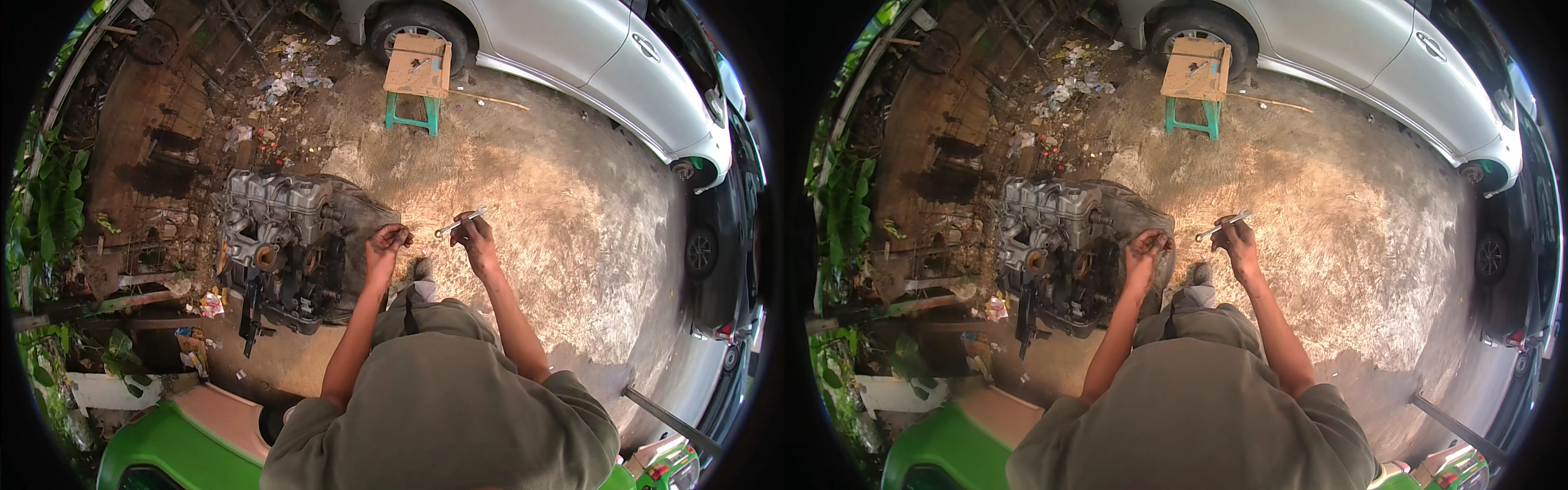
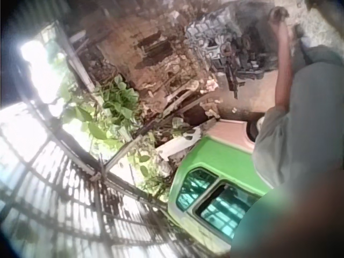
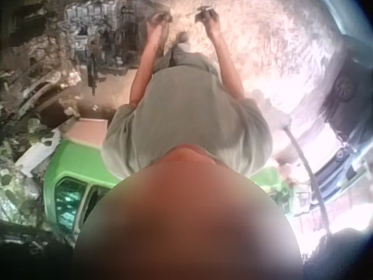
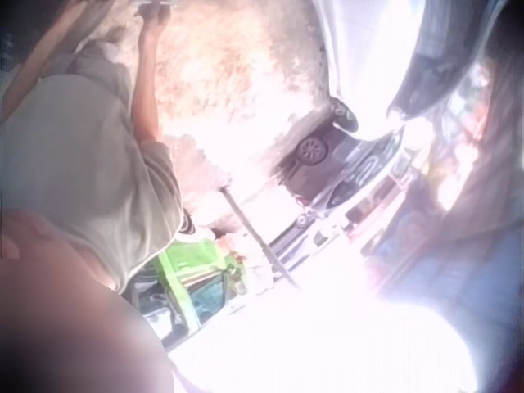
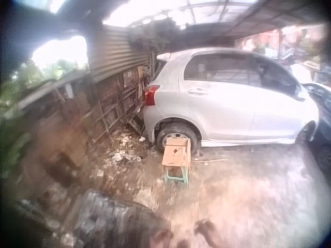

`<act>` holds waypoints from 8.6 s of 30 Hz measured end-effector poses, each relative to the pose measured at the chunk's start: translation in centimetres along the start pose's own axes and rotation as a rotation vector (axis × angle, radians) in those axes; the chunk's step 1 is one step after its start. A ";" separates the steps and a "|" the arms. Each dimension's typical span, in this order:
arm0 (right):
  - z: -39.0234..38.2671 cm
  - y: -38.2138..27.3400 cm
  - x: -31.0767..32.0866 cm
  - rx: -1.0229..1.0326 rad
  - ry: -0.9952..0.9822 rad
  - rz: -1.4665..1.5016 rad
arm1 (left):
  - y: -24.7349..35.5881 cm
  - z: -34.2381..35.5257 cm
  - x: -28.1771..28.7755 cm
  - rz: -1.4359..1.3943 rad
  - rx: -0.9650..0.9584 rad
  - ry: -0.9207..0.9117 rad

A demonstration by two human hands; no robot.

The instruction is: The person uses a wrench to loosen and tighten bolts on a car engine block resting on a stand. They repeatedly adjust the tool and reposition their hands to work on different bolt locations on the engine.

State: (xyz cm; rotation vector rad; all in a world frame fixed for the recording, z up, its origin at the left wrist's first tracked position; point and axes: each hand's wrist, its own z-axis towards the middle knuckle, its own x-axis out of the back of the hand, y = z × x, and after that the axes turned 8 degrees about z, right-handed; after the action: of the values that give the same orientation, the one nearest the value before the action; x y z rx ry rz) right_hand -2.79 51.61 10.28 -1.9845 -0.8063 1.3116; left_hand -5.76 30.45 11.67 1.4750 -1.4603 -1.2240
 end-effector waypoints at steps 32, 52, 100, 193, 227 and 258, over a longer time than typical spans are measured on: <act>-11.6 27.1 -13.6 -0.262 0.175 -0.223 | 1.6 -11.0 30.9 0.784 -0.180 -0.034; -10.2 32.1 -15.9 -0.041 0.272 -0.393 | -3.5 -9.2 32.5 1.349 -0.480 -0.129; -18.0 34.1 -24.2 0.274 0.194 -0.918 | -3.6 -12.7 40.2 1.293 -0.517 -0.258; -17.1 41.2 -22.3 -0.269 0.482 -0.894 | -3.5 -10.9 39.9 1.085 -0.490 -0.327; -3.9 26.5 -20.0 -0.993 -0.283 -0.782 | -4.0 -10.6 40.4 1.145 -0.419 -0.366; -21.0 39.2 -21.7 0.159 0.420 -1.323 | -3.9 -10.8 40.2 1.079 -0.478 -0.326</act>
State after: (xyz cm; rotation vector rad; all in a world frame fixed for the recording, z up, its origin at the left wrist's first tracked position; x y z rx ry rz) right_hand 15.83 7.21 -1.16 -1.0493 -1.3501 0.1559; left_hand 2.09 -10.18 5.64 0.0664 -1.6417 -0.9869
